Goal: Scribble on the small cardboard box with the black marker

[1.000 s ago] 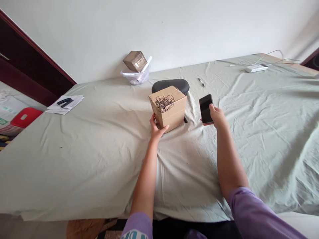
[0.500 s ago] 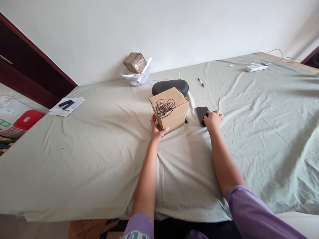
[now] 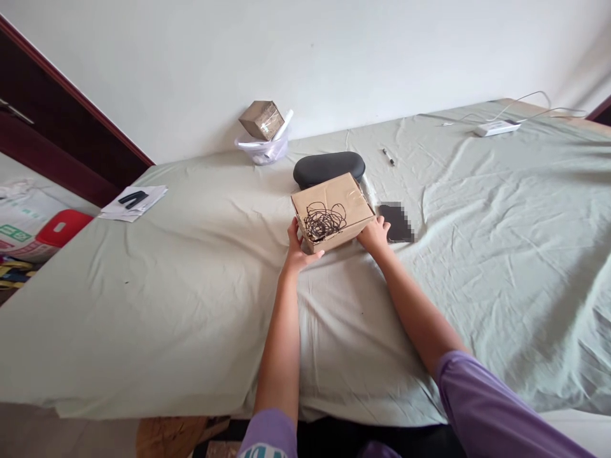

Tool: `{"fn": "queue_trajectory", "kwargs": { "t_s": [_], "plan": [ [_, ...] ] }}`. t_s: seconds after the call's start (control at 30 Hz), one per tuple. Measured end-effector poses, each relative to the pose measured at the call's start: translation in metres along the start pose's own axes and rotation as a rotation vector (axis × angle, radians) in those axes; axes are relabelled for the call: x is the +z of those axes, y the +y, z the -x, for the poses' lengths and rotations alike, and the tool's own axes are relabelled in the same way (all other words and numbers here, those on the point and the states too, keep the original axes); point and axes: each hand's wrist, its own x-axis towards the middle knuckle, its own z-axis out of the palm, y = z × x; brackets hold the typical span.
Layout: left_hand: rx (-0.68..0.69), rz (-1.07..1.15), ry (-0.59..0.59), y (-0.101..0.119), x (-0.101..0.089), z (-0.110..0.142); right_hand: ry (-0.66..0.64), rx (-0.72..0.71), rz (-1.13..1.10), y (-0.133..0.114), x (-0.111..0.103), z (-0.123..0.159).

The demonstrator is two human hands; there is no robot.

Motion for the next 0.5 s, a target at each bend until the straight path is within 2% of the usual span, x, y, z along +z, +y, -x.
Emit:
{"fn": "queue_trajectory", "kwargs": {
  "t_s": [0.23,0.37,0.5],
  "plan": [
    [0.009,-0.024,0.044,-0.001,0.000,-0.002,0.050,0.140,-0.188,0.017,-0.014,-0.016],
    [0.017,-0.030,0.073,0.001,0.001,-0.002,0.081,0.078,-0.324,0.020,-0.012,-0.023],
    [0.014,-0.018,0.090,0.005,0.002,-0.001,0.084,0.023,-0.351,0.017,-0.006,-0.021]
  ]
}}
